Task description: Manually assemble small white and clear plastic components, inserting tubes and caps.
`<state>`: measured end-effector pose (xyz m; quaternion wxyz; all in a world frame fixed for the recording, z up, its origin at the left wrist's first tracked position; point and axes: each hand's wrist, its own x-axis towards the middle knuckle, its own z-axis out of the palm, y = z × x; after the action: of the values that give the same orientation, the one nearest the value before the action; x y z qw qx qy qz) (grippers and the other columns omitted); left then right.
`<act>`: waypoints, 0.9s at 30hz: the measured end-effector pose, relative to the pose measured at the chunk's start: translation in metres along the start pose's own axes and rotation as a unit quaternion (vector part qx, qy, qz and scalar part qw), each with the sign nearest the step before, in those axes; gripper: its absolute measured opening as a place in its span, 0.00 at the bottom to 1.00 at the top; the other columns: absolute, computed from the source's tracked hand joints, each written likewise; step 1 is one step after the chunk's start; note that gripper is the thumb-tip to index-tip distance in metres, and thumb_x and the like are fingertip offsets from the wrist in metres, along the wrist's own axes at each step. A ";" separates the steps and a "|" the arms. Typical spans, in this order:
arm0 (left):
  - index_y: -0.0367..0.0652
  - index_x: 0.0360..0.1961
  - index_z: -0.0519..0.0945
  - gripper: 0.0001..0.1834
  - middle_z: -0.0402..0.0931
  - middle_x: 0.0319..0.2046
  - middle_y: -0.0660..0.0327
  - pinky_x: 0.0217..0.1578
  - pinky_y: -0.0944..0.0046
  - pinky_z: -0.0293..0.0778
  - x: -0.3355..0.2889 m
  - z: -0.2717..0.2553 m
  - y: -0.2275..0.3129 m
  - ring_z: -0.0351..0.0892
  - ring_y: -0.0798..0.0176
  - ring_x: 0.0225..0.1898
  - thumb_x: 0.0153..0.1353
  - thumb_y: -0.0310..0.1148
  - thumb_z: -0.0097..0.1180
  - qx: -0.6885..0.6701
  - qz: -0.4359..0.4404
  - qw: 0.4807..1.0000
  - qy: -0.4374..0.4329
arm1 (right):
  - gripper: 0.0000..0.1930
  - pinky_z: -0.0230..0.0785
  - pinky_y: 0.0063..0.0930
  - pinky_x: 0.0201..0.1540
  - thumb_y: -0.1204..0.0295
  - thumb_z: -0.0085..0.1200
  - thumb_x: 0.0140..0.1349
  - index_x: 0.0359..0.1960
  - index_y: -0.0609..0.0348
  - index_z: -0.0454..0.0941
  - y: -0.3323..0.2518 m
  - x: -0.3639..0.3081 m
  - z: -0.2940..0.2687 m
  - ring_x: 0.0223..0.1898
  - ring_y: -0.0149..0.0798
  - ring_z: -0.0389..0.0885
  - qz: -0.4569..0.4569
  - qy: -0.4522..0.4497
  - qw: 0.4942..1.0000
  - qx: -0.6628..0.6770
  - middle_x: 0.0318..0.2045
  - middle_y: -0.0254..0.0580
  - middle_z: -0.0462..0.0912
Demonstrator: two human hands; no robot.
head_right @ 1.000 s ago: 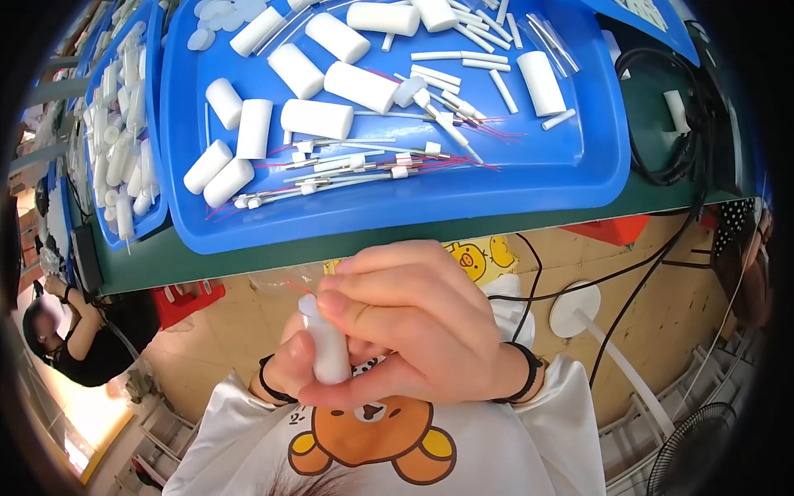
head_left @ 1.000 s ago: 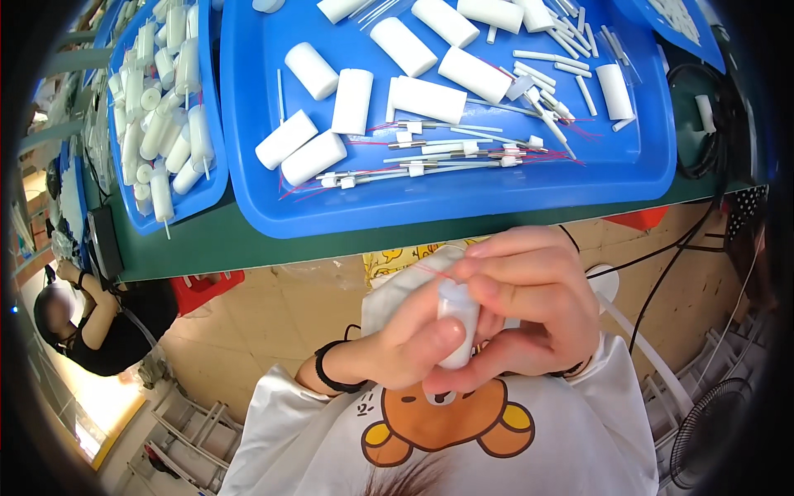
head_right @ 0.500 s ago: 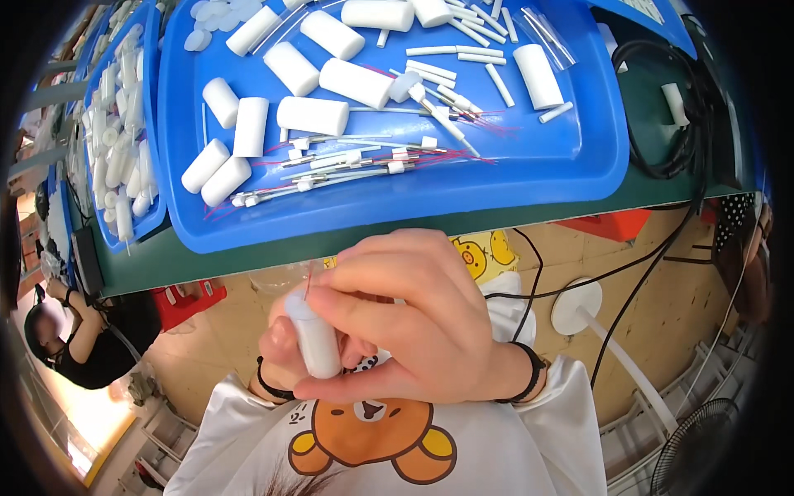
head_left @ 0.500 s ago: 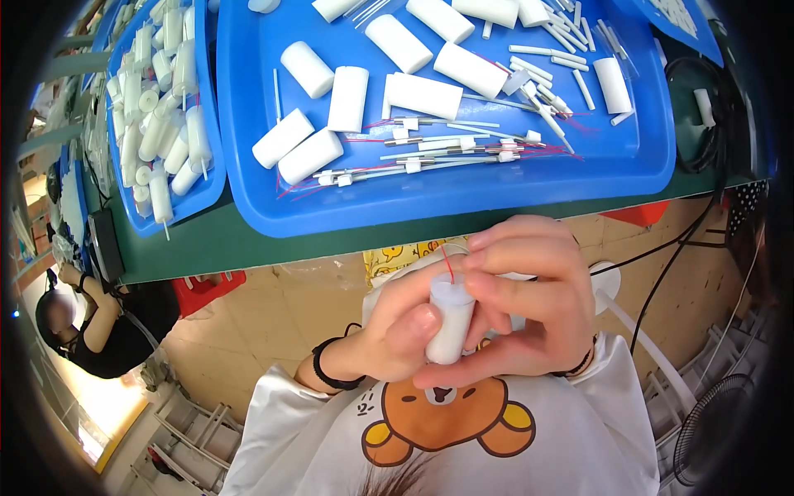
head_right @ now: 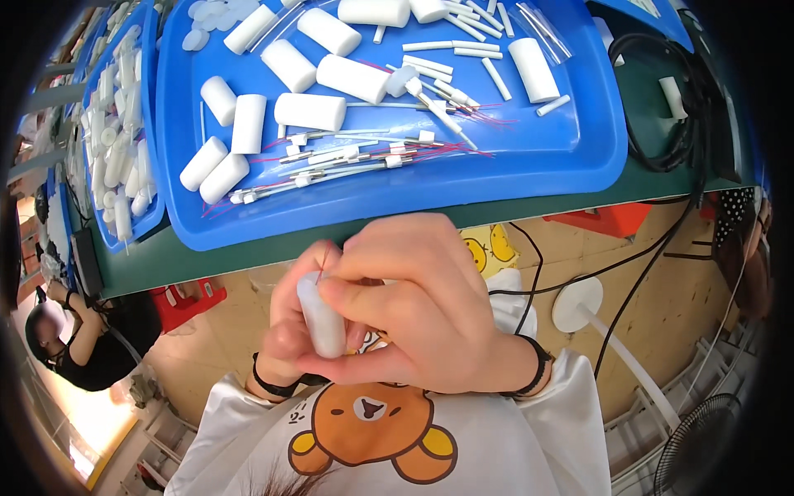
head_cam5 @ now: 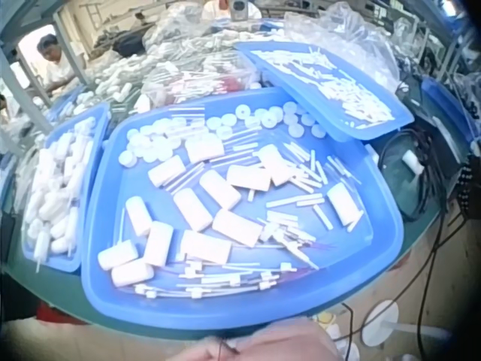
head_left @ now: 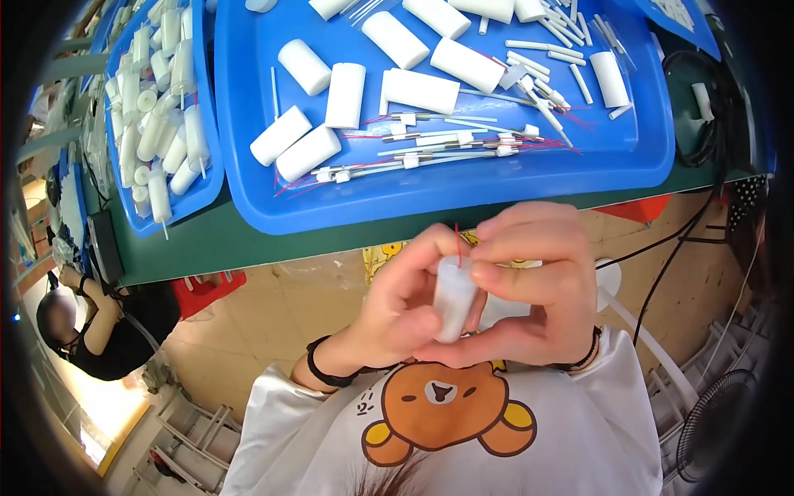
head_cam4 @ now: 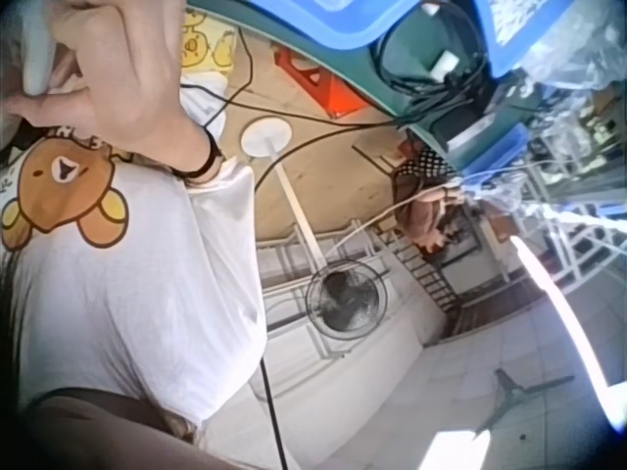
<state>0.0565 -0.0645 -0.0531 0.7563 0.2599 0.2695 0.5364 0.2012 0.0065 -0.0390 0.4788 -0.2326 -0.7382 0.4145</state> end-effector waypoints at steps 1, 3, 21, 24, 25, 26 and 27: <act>0.36 0.49 0.65 0.28 0.72 0.34 0.58 0.32 0.69 0.69 0.000 -0.001 0.001 0.72 0.68 0.32 0.61 0.51 0.52 -0.001 -0.001 1.000 -0.003 | 0.30 0.66 0.32 0.37 0.65 0.75 0.32 0.40 0.57 0.76 -0.001 0.002 0.000 0.36 0.42 0.76 0.000 -0.002 1.000 -0.012 0.38 0.38 0.76; 0.36 0.49 0.65 0.26 0.73 0.35 0.57 0.34 0.68 0.70 -0.001 -0.002 0.003 0.73 0.66 0.34 0.61 0.46 0.54 -0.002 -0.001 1.000 -0.009 | 0.31 0.65 0.33 0.39 0.63 0.75 0.31 0.42 0.56 0.76 -0.004 0.005 -0.001 0.37 0.42 0.75 0.012 -0.008 1.000 -0.022 0.37 0.38 0.76; 0.33 0.53 0.66 0.28 0.73 0.28 0.54 0.36 0.66 0.67 -0.010 -0.008 0.019 0.72 0.64 0.30 0.67 0.49 0.35 0.005 -0.035 0.999 -0.007 | 0.32 0.67 0.30 0.40 0.62 0.73 0.33 0.44 0.60 0.78 -0.012 0.004 0.000 0.38 0.42 0.76 0.043 -0.037 0.998 -0.027 0.40 0.41 0.77; 0.33 0.51 0.66 0.27 0.72 0.27 0.56 0.35 0.67 0.67 -0.010 -0.009 0.020 0.70 0.65 0.29 0.67 0.49 0.34 0.039 -0.039 0.998 -0.004 | 0.32 0.68 0.30 0.41 0.61 0.73 0.35 0.45 0.62 0.77 -0.013 0.005 -0.001 0.39 0.42 0.77 0.048 -0.039 0.998 -0.017 0.41 0.43 0.77; 0.33 0.52 0.66 0.27 0.72 0.27 0.56 0.35 0.66 0.67 -0.010 -0.009 0.020 0.70 0.65 0.30 0.67 0.49 0.35 0.042 -0.040 0.998 -0.007 | 0.32 0.68 0.30 0.41 0.61 0.73 0.35 0.45 0.62 0.77 -0.013 0.006 -0.002 0.39 0.42 0.77 0.050 -0.040 0.998 -0.013 0.41 0.43 0.77; 0.33 0.52 0.66 0.27 0.71 0.28 0.56 0.36 0.66 0.68 -0.009 -0.010 0.020 0.70 0.65 0.30 0.67 0.48 0.35 0.046 -0.042 0.998 -0.011 | 0.32 0.68 0.30 0.41 0.61 0.72 0.36 0.45 0.63 0.77 -0.013 0.006 -0.002 0.39 0.42 0.77 0.049 -0.041 0.998 -0.009 0.41 0.43 0.77; 0.33 0.52 0.66 0.27 0.71 0.29 0.56 0.37 0.66 0.69 -0.010 -0.011 0.020 0.70 0.66 0.31 0.67 0.48 0.36 0.050 -0.043 0.998 -0.014 | 0.32 0.68 0.30 0.40 0.61 0.72 0.37 0.45 0.63 0.77 -0.013 0.006 -0.002 0.39 0.42 0.77 0.049 -0.042 0.998 -0.005 0.41 0.44 0.77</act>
<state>0.0334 -0.0669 -0.0461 0.7687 0.2930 0.2957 0.4855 0.2015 0.0047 -0.0245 0.4251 -0.2530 -0.7474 0.4435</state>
